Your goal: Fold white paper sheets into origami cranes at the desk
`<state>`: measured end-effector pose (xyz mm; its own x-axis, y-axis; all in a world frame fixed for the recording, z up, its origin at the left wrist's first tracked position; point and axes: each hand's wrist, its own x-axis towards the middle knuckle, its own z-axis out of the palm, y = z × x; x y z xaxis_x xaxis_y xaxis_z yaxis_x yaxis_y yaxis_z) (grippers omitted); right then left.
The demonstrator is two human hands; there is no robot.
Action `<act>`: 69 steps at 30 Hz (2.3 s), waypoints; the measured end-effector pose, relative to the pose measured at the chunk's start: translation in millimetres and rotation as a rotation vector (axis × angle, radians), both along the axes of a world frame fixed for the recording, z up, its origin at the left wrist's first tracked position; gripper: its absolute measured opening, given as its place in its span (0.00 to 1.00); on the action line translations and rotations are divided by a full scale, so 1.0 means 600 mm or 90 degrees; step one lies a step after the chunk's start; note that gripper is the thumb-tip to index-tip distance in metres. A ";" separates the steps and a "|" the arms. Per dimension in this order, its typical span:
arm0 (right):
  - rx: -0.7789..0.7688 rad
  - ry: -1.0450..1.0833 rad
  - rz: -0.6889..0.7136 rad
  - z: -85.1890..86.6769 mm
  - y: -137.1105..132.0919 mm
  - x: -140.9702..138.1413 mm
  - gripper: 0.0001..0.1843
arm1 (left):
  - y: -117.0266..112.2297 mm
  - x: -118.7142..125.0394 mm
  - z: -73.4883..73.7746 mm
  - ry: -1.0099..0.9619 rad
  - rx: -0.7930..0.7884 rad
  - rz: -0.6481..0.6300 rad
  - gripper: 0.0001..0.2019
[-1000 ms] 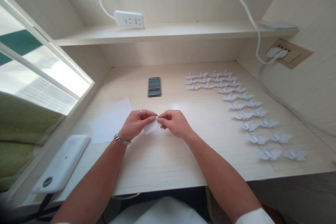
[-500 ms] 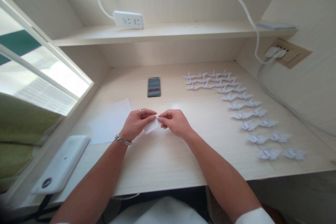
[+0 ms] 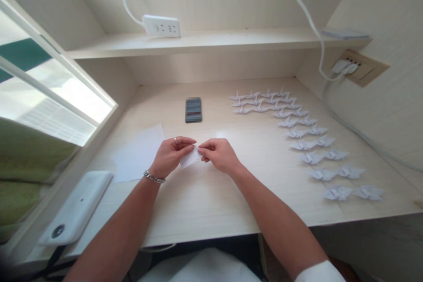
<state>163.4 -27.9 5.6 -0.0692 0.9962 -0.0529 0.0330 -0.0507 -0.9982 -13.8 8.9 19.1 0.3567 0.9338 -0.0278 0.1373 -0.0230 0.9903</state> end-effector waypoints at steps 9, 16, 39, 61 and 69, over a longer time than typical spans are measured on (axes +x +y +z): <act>0.002 0.038 -0.008 -0.005 0.002 0.001 0.19 | -0.001 0.001 0.001 0.053 0.042 0.026 0.16; 0.026 0.051 -0.040 -0.004 0.002 0.002 0.21 | 0.002 -0.004 0.002 0.019 0.014 0.062 0.16; -0.063 0.115 0.031 0.003 0.002 0.013 0.24 | 0.007 -0.011 -0.002 0.068 0.055 0.065 0.12; -0.044 -0.018 0.018 -0.003 0.005 0.007 0.16 | 0.001 -0.005 -0.001 0.019 0.002 -0.016 0.14; -0.055 -0.015 0.025 -0.005 0.005 0.007 0.15 | 0.004 -0.006 -0.002 -0.035 -0.010 -0.008 0.16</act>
<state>167.8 -25.1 2.6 -0.1053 0.9845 -0.1404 0.0595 -0.1347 -0.9891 -17.3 11.0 18.1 0.3696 0.9289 -0.0231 0.0821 -0.0079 0.9966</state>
